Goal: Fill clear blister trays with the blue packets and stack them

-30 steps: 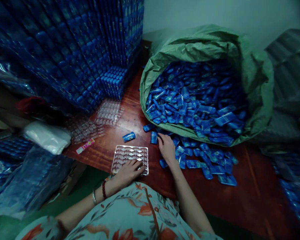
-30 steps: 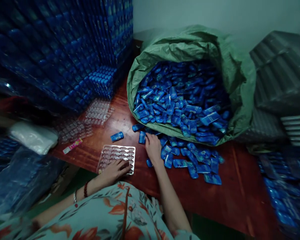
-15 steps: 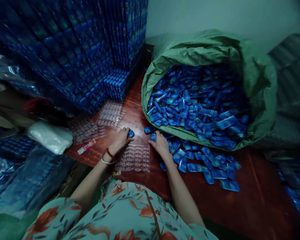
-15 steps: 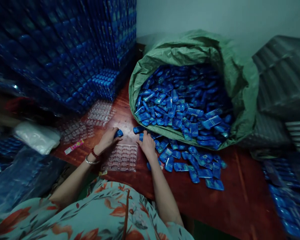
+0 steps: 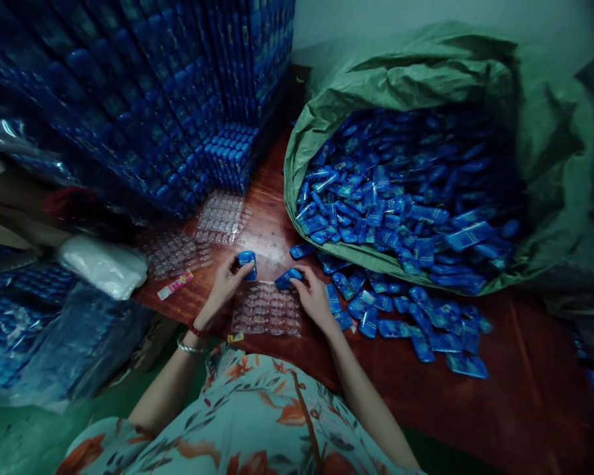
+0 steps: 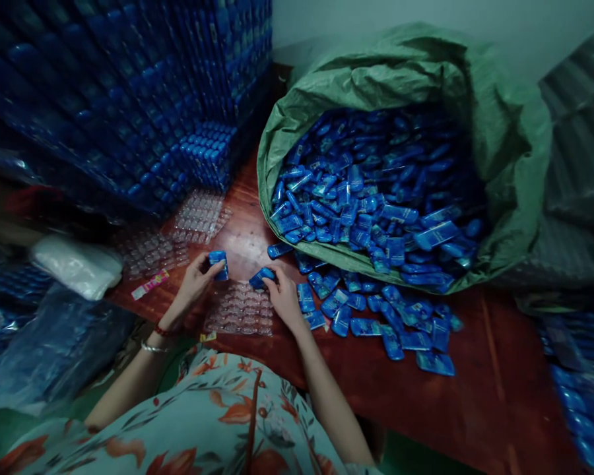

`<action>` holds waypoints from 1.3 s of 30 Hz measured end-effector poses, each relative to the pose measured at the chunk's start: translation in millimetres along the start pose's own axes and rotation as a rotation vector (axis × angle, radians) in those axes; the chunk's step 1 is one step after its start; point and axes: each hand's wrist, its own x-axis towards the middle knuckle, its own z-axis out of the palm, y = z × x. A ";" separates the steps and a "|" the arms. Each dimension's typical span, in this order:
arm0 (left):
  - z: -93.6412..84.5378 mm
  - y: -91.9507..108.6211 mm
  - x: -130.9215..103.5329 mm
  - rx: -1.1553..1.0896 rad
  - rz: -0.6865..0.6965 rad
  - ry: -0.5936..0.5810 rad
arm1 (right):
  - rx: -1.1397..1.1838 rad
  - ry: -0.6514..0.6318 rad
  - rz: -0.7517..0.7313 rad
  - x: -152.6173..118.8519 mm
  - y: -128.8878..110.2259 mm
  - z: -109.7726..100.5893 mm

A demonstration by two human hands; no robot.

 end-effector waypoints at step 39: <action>-0.9 24.6 -24.3 0.948 0.484 -0.568 | -1.025 -0.360 -0.294 -23.0 -38.0 6.4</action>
